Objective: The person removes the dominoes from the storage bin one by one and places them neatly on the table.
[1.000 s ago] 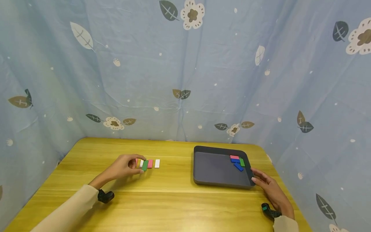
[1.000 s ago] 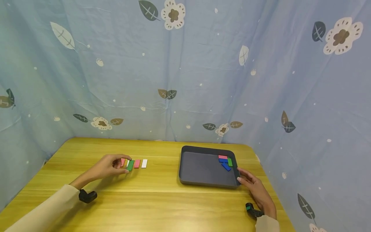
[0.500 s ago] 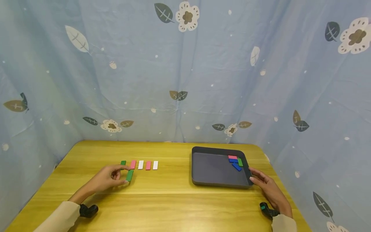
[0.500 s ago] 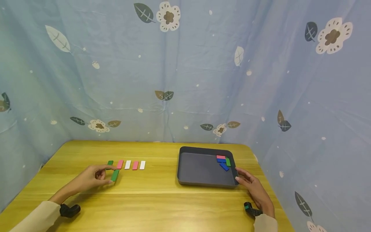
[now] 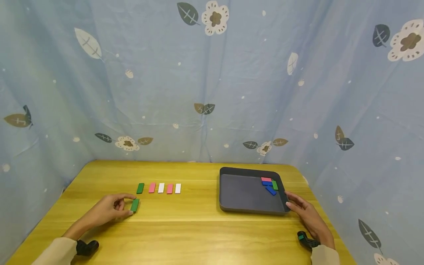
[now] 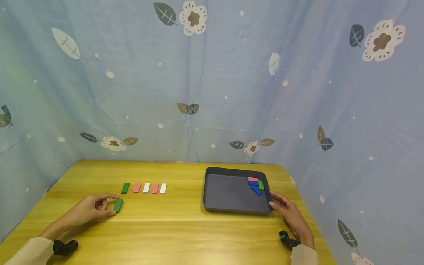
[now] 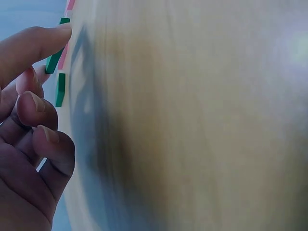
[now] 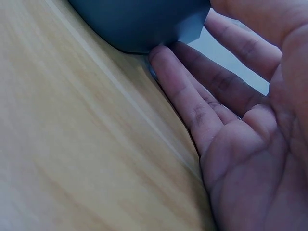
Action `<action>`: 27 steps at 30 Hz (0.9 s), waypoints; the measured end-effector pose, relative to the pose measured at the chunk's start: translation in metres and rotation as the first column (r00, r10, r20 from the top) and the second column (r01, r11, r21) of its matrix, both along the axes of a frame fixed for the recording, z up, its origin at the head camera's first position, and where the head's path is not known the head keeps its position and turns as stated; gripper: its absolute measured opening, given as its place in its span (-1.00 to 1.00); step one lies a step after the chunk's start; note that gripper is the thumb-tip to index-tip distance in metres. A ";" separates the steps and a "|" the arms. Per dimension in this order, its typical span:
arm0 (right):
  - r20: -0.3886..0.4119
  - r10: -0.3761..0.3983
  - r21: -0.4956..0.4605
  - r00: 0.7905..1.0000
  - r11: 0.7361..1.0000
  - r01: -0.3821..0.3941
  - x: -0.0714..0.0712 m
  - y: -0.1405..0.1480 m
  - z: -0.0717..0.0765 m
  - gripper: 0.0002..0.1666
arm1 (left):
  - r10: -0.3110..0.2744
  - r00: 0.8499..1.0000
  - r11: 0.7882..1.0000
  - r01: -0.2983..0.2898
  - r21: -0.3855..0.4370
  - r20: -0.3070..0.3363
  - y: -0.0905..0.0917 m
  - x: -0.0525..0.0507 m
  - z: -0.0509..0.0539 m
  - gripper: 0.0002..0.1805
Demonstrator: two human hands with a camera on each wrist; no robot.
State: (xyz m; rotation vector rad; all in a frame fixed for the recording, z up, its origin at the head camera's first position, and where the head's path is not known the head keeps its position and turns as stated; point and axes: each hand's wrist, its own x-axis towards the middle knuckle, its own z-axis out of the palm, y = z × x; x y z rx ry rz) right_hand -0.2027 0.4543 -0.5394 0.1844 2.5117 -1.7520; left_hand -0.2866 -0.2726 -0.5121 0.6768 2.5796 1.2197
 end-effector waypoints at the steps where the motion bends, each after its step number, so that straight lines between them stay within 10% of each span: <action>1: 0.001 -0.003 -0.005 1.000 1.000 0.003 0.000 0.000 0.000 -0.20 | -0.004 1.000 1.000 0.004 0.000 0.000 -0.001 -0.001 0.000 -0.44; 27: 0.011 -0.030 -0.017 1.000 0.999 0.030 -0.002 0.000 -0.001 -0.16 | -0.028 0.999 1.000 0.028 0.006 0.021 0.001 -0.003 0.001 -0.42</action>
